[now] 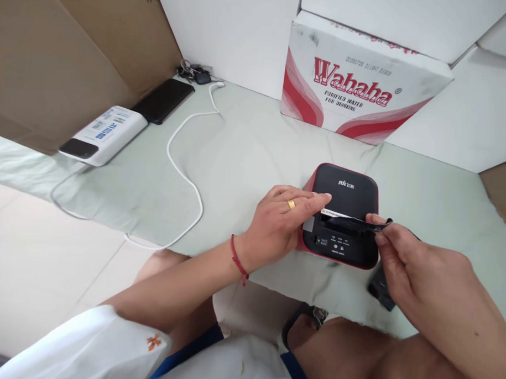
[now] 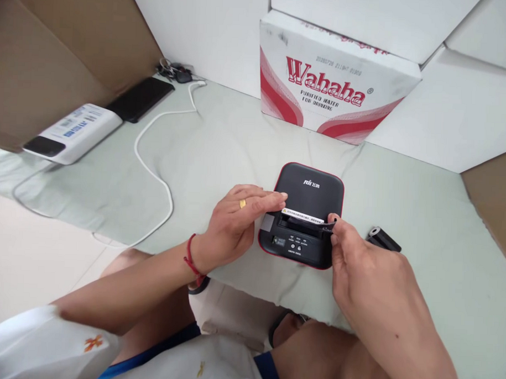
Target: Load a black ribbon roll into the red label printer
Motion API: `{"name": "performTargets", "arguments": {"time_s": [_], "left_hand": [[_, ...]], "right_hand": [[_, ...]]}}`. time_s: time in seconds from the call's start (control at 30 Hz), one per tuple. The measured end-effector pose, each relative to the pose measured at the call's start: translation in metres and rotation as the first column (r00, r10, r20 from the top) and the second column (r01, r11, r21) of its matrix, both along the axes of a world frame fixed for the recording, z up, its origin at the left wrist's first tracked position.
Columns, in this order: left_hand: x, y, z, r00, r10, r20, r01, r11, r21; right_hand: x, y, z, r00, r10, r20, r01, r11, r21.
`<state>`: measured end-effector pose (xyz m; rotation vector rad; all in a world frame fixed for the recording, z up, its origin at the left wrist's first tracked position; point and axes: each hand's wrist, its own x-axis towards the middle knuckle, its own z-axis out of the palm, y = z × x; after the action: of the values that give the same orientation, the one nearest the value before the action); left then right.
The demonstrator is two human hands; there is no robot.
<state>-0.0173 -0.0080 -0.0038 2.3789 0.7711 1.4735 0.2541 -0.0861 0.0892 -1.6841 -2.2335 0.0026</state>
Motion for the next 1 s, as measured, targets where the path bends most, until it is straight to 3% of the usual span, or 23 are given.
{"name": "performTargets", "arguments": {"time_s": [0.13, 0.23, 0.4, 0.6, 0.67, 0.9, 1.0], "left_hand": [[0.0, 0.0, 0.001, 0.985, -0.09, 0.146, 0.113, 0.981, -0.155], [0.0, 0.003, 0.002, 0.939, -0.15, 0.309, 0.257, 0.903, -0.345], [0.005, 0.015, -0.005, 0.846, -0.181, 0.502, 0.482, 0.663, -0.573], [0.009, 0.026, -0.018, 0.718, -0.108, 0.688, 0.676, 0.344, -0.652], [0.008, 0.027, -0.019, 0.698, -0.075, 0.712, 0.701, 0.273, -0.658], [0.006, 0.026, -0.011, 0.699, -0.01, 0.715, 0.699, 0.216, -0.681], [0.009, 0.025, -0.009, 0.687, 0.02, 0.726, 0.705, 0.221, -0.674]], "right_hand": [[-0.001, 0.001, 0.0, 1.0, -0.007, 0.03, 0.004, 0.995, 0.099], [-0.001, 0.001, 0.002, 0.997, -0.071, -0.031, 0.074, 0.992, 0.1], [0.002, -0.006, 0.014, 0.982, -0.014, -0.188, -0.003, 0.996, -0.092], [-0.014, -0.005, 0.018, 0.967, 0.103, -0.233, -0.109, 0.994, -0.013], [-0.019, -0.003, 0.014, 0.965, 0.13, -0.229, -0.137, 0.99, -0.017], [-0.023, 0.005, 0.009, 0.978, 0.154, -0.141, -0.156, 0.988, -0.003], [-0.021, 0.011, 0.009, 0.982, 0.135, -0.134, -0.136, 0.991, 0.003]]}}
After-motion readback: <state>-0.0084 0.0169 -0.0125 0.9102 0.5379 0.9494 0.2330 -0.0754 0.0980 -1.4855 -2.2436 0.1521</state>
